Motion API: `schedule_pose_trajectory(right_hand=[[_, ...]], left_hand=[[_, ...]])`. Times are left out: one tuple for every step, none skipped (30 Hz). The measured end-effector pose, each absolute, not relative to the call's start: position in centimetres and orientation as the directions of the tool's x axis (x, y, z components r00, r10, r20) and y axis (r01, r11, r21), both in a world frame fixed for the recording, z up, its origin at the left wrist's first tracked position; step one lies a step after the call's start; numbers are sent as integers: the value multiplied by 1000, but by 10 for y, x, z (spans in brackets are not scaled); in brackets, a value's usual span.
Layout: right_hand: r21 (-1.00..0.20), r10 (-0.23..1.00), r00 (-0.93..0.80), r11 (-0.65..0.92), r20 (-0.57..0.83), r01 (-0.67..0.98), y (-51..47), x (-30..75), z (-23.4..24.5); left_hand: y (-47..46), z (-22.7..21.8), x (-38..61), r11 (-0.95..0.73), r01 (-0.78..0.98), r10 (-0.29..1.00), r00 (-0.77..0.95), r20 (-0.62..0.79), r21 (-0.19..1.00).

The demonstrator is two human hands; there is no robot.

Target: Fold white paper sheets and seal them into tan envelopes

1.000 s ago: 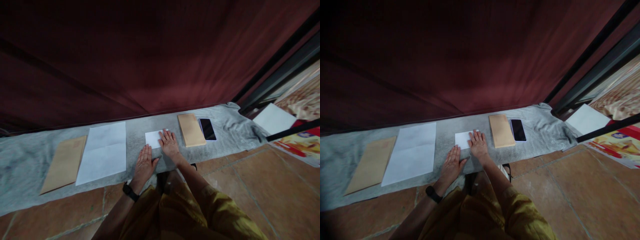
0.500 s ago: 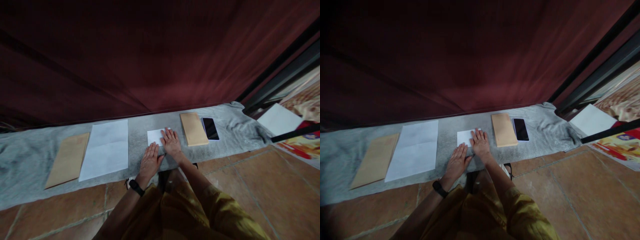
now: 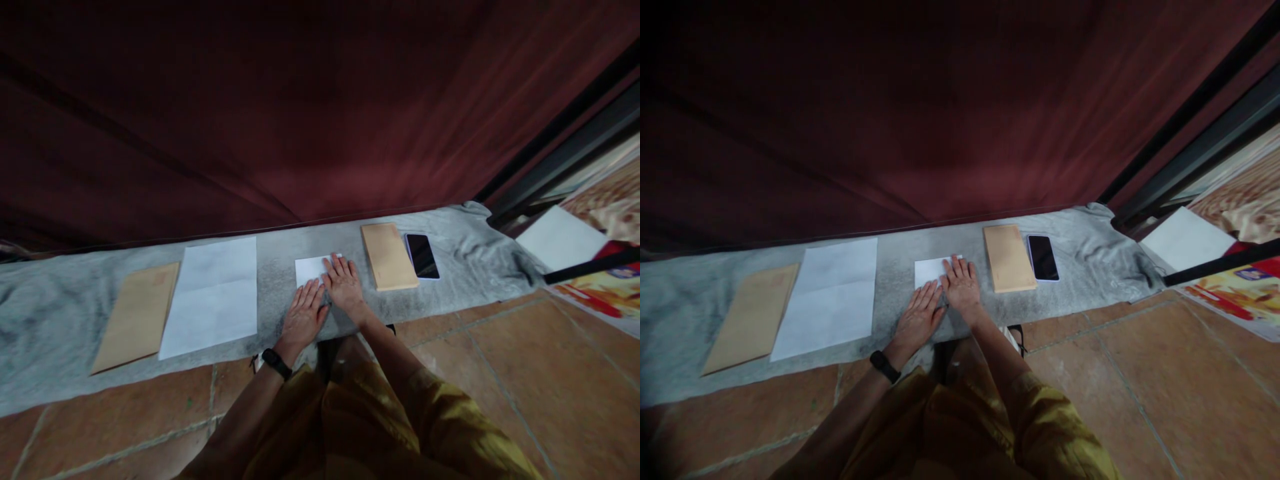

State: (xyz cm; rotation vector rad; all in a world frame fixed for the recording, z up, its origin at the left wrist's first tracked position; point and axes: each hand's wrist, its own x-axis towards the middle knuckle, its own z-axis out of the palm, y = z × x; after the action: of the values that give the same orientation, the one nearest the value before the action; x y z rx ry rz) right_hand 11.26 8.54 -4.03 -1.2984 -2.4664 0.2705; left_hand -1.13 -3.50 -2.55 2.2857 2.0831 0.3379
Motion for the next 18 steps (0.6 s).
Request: schedule_pose_trajectory(right_hand=[[-321, 824, -527, 566, 208, 759, 85, 113, -40], [-321, 823, -528, 567, 208, 758, 85, 113, -40], [-321, 823, -528, 568, 209, 758, 85, 113, -40], [-319, 822, -529, 569, 210, 758, 85, 113, -40], [-317, 822, -529, 570, 212, 758, 85, 112, -41], [-314, 822, -528, 570, 216, 759, 85, 113, -41], [-311, 822, -526, 570, 220, 761, 85, 113, -41], [-308, 822, -524, 569, 223, 762, 85, 113, -41], [-304, 823, -521, 568, 226, 765, 85, 114, -42], [-300, 825, -518, 565, 228, 768, 85, 115, -42], [-297, 827, -514, 562, 229, 772, 85, 117, -42], [-294, 830, -509, 557, 229, 777, 85, 119, -42], [-291, 833, -504, 553, 229, 781, 84, 121, -43], [-290, 836, -498, 547, 229, 785, 84, 124, -43], [-290, 841, -490, 540, 229, 790, 83, 126, -43], [-291, 846, -481, 532, 231, 795, 83, 129, -44], [-294, 850, -472, 524, 234, 799, 82, 131, -44], [-297, 853, -464, 519, 238, 802, 82, 133, -45]], left_hand=[[-35, -26, -12, -102, 981, 987, 80, 136, 164], [-34, -27, -12, -100, 982, 988, 79, 135, 160], [-34, -27, -12, -100, 983, 988, 79, 134, 157], [-34, -28, -12, -100, 983, 988, 79, 135, 154], [-34, -28, -12, -100, 983, 987, 79, 138, 151], [-34, -28, -12, -100, 984, 987, 79, 142, 149], [-35, -28, -11, -101, 984, 986, 79, 146, 145], [-35, -28, -11, -101, 985, 985, 80, 151, 142], [-35, -28, -11, -101, 985, 985, 80, 154, 138], [-35, -27, -11, -103, 986, 984, 81, 156, 133], [-35, -27, -11, -105, 986, 984, 84, 157, 129], [-36, -27, -11, -108, 986, 983, 87, 159, 126], [-36, -27, -11, -111, 986, 983, 90, 160, 124], [-36, -27, -12, -113, 986, 982, 92, 163, 124], [-36, -28, -12, -114, 986, 982, 92, 167, 125], [-36, -28, -12, -113, 985, 981, 91, 171, 127], [-35, -29, -12, -112, 985, 981, 89, 173, 129], [-35, -29, -12, -110, 985, 981, 86, 174, 130]])
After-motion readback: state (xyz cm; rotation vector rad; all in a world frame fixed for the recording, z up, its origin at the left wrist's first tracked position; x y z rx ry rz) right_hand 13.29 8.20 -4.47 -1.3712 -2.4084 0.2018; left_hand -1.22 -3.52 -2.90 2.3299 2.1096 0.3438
